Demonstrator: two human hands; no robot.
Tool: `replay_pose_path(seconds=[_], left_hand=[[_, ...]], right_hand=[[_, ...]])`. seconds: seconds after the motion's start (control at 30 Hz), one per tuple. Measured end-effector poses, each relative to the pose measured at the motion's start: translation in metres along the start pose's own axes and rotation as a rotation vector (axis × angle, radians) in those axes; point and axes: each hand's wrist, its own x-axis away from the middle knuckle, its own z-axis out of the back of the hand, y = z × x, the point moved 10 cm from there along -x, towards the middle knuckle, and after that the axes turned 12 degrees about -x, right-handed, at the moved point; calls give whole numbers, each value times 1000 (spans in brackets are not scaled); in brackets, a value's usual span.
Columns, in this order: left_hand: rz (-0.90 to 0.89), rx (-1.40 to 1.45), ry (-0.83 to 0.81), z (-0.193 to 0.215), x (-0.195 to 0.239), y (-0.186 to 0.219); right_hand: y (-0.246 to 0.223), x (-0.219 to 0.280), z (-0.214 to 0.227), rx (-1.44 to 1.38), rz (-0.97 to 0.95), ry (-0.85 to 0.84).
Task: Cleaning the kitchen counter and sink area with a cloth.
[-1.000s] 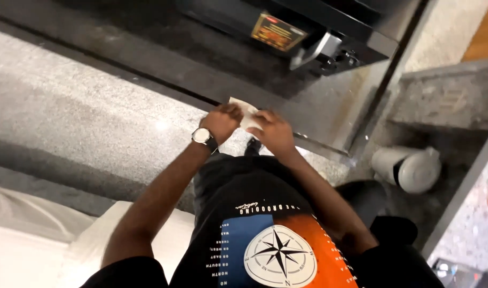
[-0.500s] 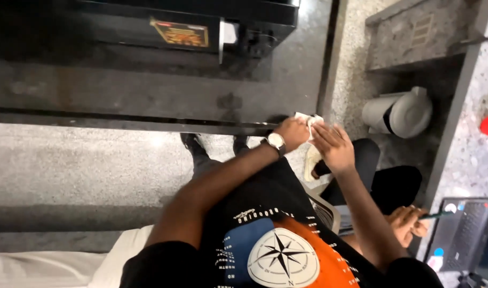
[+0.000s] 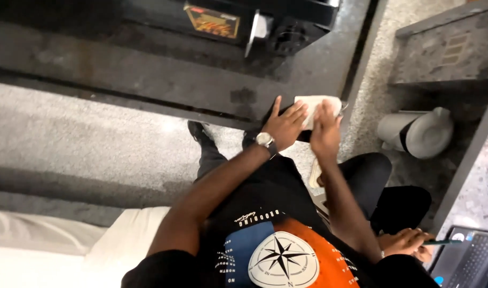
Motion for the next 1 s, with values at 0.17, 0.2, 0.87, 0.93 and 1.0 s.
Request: replay_pose_path(seconds=[0.17, 0.2, 0.87, 0.93, 1.0], left_hand=[[75, 0, 30, 10, -19, -40], [115, 43, 19, 15, -24, -56], [454, -79, 75, 116, 119, -314], [475, -110, 126, 125, 137, -341], [504, -150, 225, 142, 159, -369]], right_hand=[[-5, -47, -15, -46, -42, 16], [-14, -58, -19, -15, 31, 26], [-199, -128, -279, 307, 131, 37], [-226, -133, -303, 314, 146, 26], [-261, -136, -332, 311, 216, -20]])
